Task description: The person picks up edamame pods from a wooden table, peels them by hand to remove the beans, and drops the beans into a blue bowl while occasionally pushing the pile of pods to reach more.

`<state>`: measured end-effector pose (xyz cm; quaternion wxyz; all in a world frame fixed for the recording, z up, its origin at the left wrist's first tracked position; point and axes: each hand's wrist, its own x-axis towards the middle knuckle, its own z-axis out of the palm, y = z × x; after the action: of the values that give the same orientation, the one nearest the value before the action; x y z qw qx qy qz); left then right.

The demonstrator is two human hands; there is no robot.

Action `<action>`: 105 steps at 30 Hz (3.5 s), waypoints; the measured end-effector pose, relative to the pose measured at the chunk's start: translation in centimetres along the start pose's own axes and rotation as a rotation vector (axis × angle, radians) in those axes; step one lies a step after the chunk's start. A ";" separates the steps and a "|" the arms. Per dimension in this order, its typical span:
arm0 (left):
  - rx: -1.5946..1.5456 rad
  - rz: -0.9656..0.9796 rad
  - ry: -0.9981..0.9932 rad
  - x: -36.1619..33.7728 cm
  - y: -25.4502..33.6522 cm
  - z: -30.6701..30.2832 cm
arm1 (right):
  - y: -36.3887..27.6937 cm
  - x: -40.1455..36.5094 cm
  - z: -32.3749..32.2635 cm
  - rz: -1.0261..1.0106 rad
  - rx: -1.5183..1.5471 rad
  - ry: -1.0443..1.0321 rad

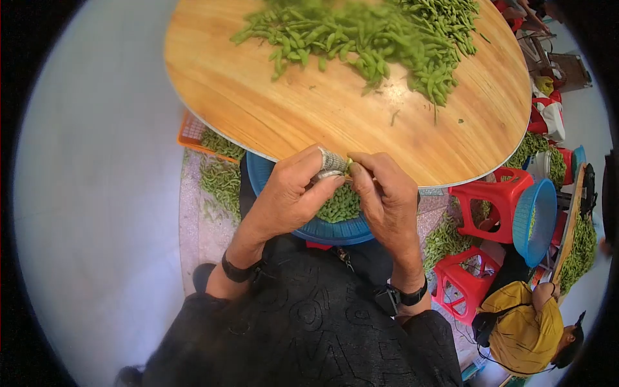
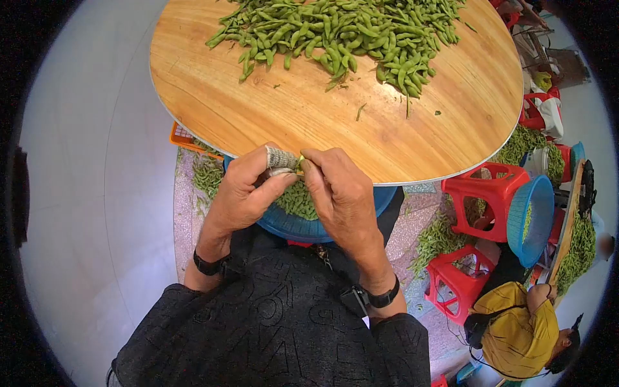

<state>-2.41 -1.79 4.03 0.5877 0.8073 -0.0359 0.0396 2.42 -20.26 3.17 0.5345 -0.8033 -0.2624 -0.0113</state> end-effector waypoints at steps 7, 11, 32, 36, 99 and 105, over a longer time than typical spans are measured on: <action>-0.004 0.085 -0.075 -0.9 -0.3 -0.8 | -0.7 0.1 -0.5 0.217 0.186 -0.186; -0.012 0.029 -0.083 -1.7 0.2 -1.7 | -0.4 -0.6 0.3 0.382 0.359 -0.209; 0.146 -0.650 0.548 -15.6 -17.9 -17.3 | 1.7 -3.5 -1.4 0.450 0.099 -0.307; 0.249 -0.647 0.597 -15.4 -19.5 -16.3 | 1.0 0.0 -3.1 0.402 0.041 -0.156; -0.701 -0.358 0.043 1.6 0.6 -1.2 | 0.1 2.2 1.5 -0.203 -0.136 0.115; -0.707 -0.356 0.039 1.5 0.5 -1.1 | -0.3 2.2 1.3 -0.147 -0.121 0.082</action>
<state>-0.96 -0.89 4.99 0.8278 0.5477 0.1044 -0.0623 3.82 -18.15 3.53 0.4928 -0.8117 -0.2975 -0.0991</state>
